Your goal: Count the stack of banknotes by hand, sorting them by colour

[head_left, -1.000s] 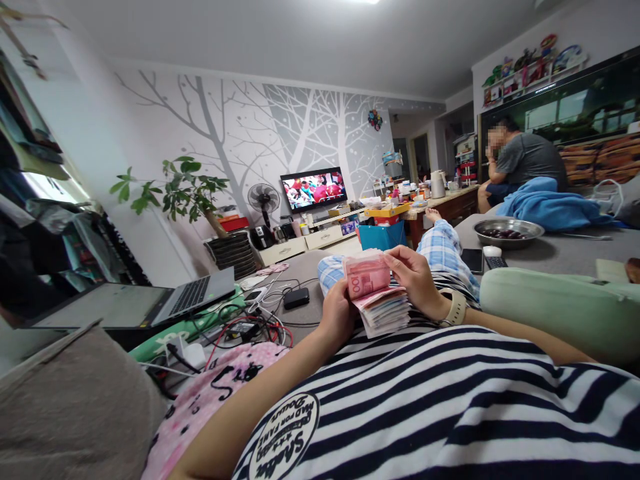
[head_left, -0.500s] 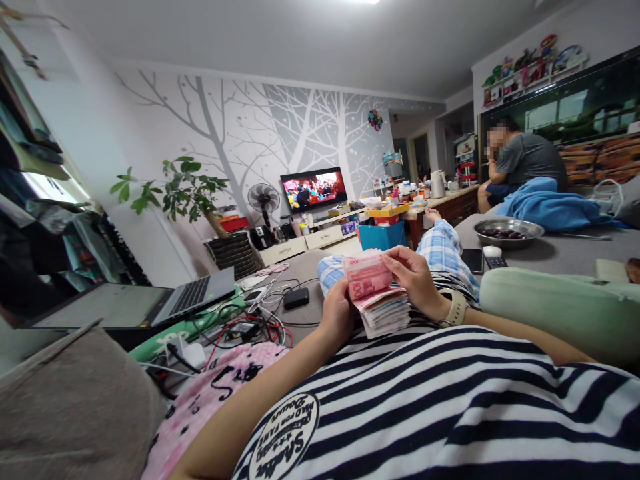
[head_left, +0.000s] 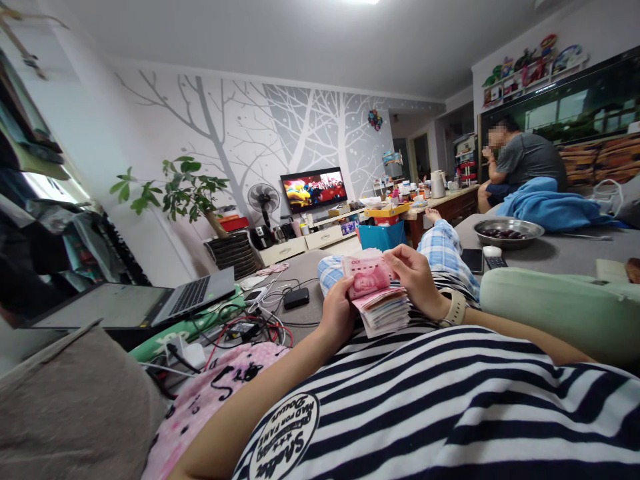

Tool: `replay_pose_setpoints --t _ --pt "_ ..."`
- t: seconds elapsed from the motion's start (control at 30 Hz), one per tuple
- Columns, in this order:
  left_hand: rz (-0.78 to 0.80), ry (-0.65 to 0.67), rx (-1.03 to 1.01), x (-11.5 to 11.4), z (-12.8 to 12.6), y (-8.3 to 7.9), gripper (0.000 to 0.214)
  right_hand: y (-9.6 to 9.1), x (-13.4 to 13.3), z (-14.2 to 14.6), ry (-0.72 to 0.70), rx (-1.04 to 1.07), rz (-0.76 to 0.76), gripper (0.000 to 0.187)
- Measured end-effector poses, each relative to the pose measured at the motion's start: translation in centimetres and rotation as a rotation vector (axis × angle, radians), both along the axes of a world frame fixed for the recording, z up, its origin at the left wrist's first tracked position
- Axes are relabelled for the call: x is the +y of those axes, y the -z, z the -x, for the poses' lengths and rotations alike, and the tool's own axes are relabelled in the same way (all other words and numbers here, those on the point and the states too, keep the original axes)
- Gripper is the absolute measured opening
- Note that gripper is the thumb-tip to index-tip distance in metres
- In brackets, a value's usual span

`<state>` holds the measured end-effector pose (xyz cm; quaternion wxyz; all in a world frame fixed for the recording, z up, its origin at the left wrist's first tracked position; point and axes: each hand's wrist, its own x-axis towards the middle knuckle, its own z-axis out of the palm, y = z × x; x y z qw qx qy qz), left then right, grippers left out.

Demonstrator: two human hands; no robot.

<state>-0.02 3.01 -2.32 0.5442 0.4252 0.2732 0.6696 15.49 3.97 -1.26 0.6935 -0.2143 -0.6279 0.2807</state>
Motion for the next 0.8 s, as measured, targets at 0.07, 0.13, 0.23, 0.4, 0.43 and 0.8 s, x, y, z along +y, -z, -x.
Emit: replay_pose_setpoints --t 0.07,0.13,0.23,0.4,0.43,0.8 --pt "-0.01 0.008 0.008 -0.2 -0.1 -0.1 0.012 0.2 0.8 0.1 0.05 0.04 0.031 0.034" --pt "-0.016 0.02 0.018 -0.4 -0.1 -0.2 0.013 0.3 1.4 0.2 0.042 0.05 0.071 0.034" --pt "-0.01 0.025 0.026 -0.2 -0.1 -0.2 0.016 0.5 1.8 0.3 0.006 0.016 0.1 0.032" --pt "0.025 -0.045 0.024 0.4 0.0 0.1 0.017 0.4 1.2 0.3 -0.021 -0.026 0.078 0.03" --pt "0.03 -0.046 0.013 0.4 -0.1 0.1 0.017 0.3 0.9 0.2 -0.025 -0.022 0.065 0.03" --pt "-0.088 -0.09 0.156 0.8 0.5 0.9 0.01 -0.2 -0.3 0.1 0.028 -0.053 -0.066 0.027"
